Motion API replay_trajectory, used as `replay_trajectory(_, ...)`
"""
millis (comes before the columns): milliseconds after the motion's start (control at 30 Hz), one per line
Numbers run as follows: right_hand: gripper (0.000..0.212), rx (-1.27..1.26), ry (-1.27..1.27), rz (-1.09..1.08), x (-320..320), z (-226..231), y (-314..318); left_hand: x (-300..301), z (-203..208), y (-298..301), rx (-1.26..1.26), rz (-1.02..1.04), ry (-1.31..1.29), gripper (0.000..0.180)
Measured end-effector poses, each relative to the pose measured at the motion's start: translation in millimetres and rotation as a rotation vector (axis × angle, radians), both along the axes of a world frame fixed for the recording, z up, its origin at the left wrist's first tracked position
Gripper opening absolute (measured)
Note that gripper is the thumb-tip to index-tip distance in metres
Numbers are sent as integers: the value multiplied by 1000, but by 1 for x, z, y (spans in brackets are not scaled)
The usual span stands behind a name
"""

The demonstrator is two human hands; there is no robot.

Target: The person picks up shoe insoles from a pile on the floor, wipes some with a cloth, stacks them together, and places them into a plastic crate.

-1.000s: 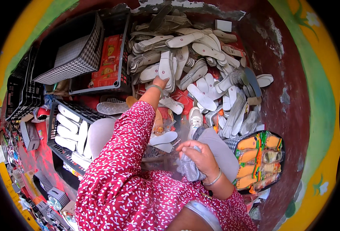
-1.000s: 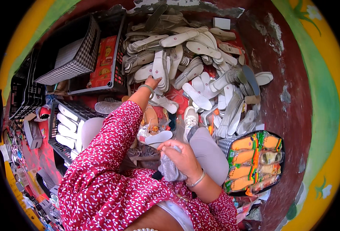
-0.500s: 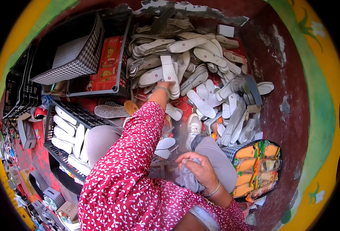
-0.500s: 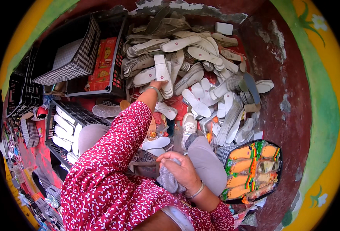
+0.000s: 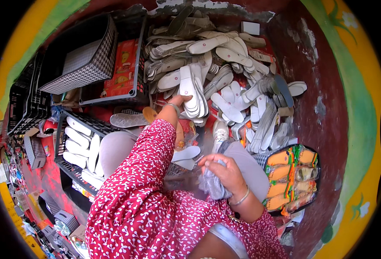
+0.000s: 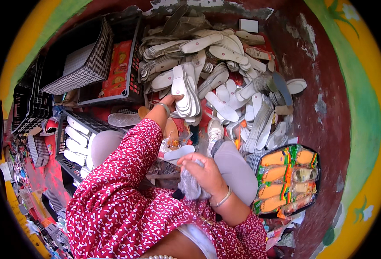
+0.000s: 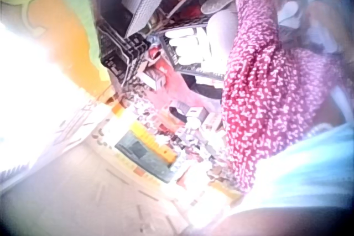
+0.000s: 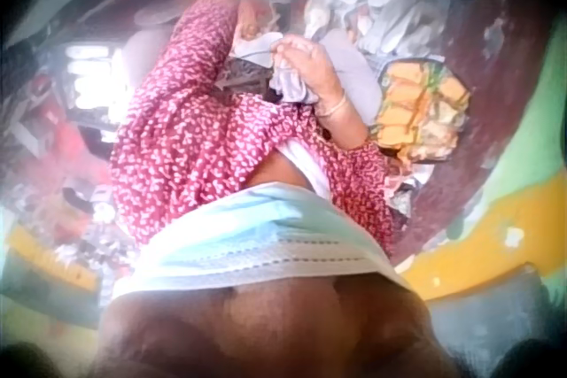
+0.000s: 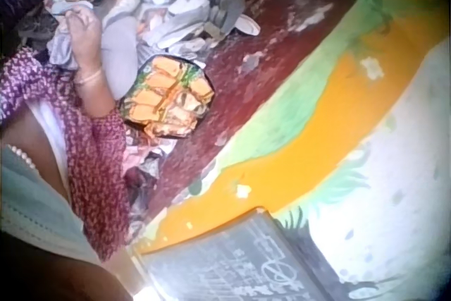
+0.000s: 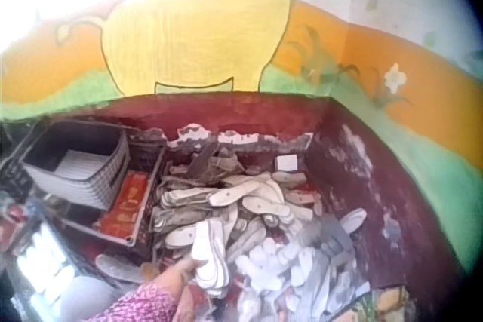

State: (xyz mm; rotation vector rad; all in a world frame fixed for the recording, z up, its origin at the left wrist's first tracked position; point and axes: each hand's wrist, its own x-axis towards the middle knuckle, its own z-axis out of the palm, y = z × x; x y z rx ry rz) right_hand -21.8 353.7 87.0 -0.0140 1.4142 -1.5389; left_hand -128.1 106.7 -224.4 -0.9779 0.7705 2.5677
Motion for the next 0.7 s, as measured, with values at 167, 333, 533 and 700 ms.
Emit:
replay_trajectory(167, 17, -57, 45, -107, 2, -8, 3, 73, 29, 5, 159, 33, 81, 43)
replay_trajectory(333, 15, -154, 32, -285, -9, 0, 11, 95, 109, 22, 231, 112, 408, 46)
replay_trajectory(533, 26, -476, 62, -479, -16, 2, 21, 97, 224, 24, 425, 150, 748, 53)
replay_trajectory(700, 30, -379, 306, -361, -3, 28, 2, 135, 296, 19, 465, 36, 928, 50)
